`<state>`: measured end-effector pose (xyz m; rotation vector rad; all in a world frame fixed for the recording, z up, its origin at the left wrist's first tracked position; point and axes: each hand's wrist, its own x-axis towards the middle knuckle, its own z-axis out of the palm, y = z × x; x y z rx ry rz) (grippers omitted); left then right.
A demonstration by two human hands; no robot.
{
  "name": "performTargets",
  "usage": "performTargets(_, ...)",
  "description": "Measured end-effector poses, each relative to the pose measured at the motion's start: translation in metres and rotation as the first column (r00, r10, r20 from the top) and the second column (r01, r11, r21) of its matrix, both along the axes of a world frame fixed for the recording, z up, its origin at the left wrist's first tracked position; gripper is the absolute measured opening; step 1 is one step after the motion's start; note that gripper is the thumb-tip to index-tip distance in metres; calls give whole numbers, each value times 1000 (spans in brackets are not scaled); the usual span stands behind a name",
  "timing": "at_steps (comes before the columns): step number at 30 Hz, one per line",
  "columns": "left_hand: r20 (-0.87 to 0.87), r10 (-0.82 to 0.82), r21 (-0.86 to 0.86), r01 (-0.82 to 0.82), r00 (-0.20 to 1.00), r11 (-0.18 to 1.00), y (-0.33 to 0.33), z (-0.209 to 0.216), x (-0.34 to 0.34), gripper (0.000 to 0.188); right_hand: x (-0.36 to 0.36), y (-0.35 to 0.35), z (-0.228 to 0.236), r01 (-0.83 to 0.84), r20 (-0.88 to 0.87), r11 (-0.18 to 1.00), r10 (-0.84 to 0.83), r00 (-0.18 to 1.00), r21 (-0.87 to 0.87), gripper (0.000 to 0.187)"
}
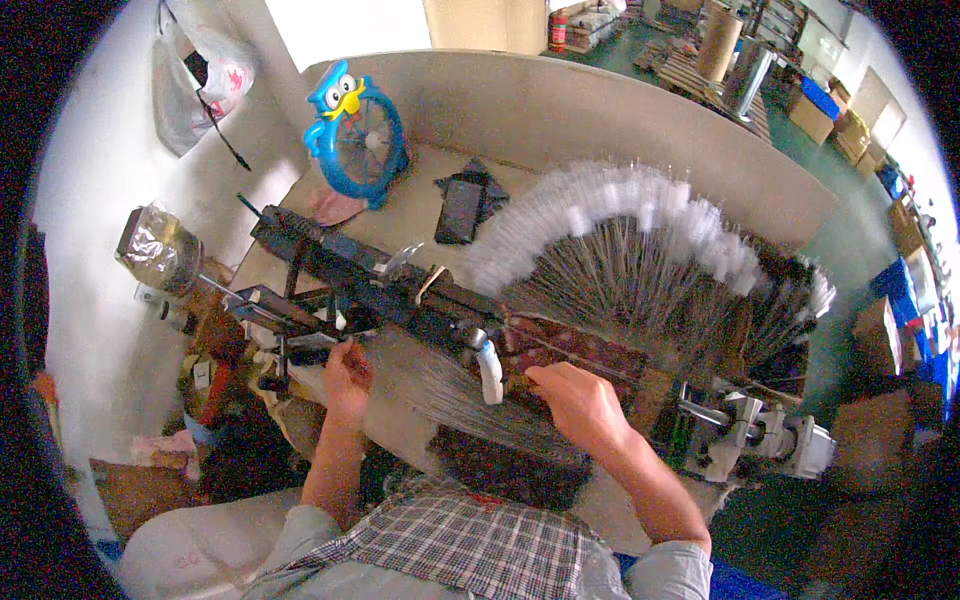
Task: Assembling and finishing industrial brushes using a manual press and a lighter to fuse bristle ends.
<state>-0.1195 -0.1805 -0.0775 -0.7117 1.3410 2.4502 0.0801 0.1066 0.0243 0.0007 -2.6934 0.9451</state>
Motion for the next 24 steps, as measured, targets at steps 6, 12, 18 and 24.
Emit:
performTargets(6,-221,-572,-262,517,790,815,107,58,106,14,0,31,24,194,-127,979,-186,974,57,18)
performTargets(12,-367,-682,-116,696,633,708,182,60,127,18,14,45,16,268,-9,920,-283,959,-286,21)
performTargets(18,-433,-766,-283,735,475,616,193,48,128,17,26,53,20,252,145,832,-207,968,-494,21)
performTargets(24,-331,-560,-123,554,759,823,182,54,120,18,18,51,22,144,-202,990,-138,970,14,17)
